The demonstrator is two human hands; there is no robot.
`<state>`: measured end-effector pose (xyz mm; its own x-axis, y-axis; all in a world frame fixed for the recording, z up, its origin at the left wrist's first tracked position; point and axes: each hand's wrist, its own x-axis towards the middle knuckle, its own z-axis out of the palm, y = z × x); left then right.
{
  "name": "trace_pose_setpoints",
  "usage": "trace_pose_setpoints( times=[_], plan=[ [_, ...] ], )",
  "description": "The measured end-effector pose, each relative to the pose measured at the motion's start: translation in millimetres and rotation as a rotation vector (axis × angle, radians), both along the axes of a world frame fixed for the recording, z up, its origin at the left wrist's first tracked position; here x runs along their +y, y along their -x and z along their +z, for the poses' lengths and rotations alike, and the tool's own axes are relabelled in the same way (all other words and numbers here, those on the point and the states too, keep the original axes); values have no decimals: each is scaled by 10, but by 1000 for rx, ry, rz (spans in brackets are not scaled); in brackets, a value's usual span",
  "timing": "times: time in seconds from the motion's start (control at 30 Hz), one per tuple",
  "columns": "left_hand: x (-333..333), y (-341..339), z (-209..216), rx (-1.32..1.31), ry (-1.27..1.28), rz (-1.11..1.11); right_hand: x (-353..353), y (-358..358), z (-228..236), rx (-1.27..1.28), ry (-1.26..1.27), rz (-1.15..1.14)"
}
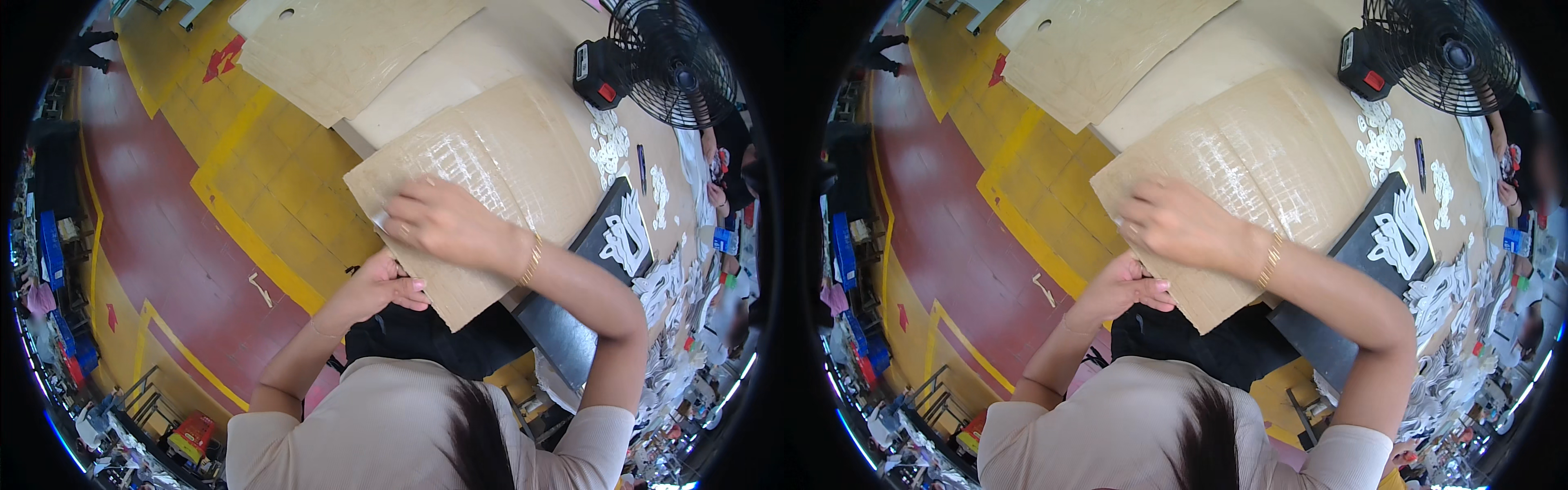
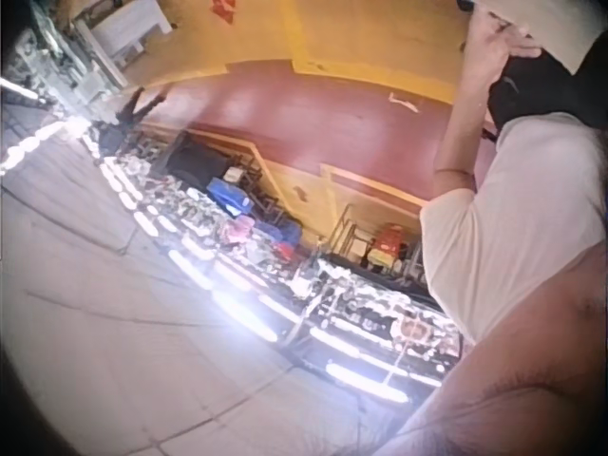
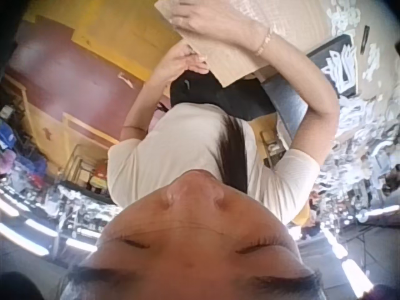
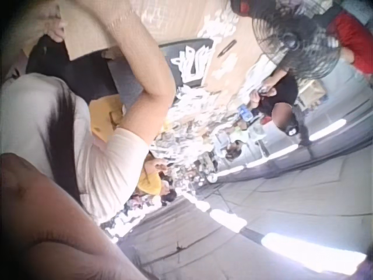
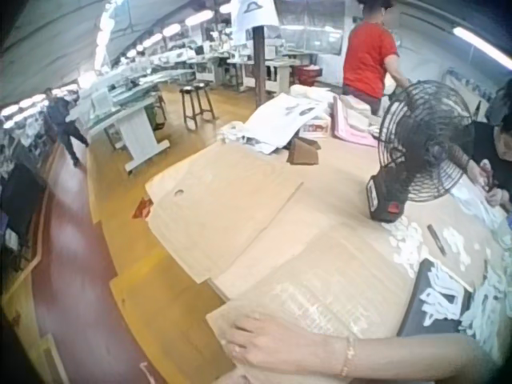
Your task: The person cuts a piece of cardboard with a utility knife, then applies glue from a squeeze bottle across the surface of the cardboard piece. The person spreads the glue evenly over the cardboard and places the glued piece on the table.
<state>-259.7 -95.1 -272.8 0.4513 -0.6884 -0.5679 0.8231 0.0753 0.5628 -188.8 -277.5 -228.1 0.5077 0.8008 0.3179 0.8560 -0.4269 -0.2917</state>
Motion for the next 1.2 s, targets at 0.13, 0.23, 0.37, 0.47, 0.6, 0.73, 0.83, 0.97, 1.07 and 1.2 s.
trace_pose_setpoints(
  times=[0.13,0.23,0.37,0.47,0.6,0.73,0.83,0.97,1.07,1.2],
  plan=[
    [-40,38,-82,37,75,63,-314,544,148,138,51,-29],
    [-64,-8,-38,22,93,90,-423,816,268,214,100,-57],
    [0,-99,3,5,17,145,-494,1097,280,210,120,-75],
    [113,-229,74,-64,-35,223,-615,1263,316,363,158,-13],
    [85,-196,135,-41,-98,177,-671,1017,560,527,-10,-171],
    [18,-53,65,48,-108,193,-495,934,375,475,-166,-456],
    [-33,13,30,47,-89,211,-321,1137,218,520,-138,-333],
    [20,39,74,22,-96,217,-849,677,114,182,80,-585],
    [14,52,94,9,-104,199,-1634,154,38,90,91,-1012],
    [-2,67,133,1,-99,174,-1481,-21,30,26,226,-1103]
  ],
)
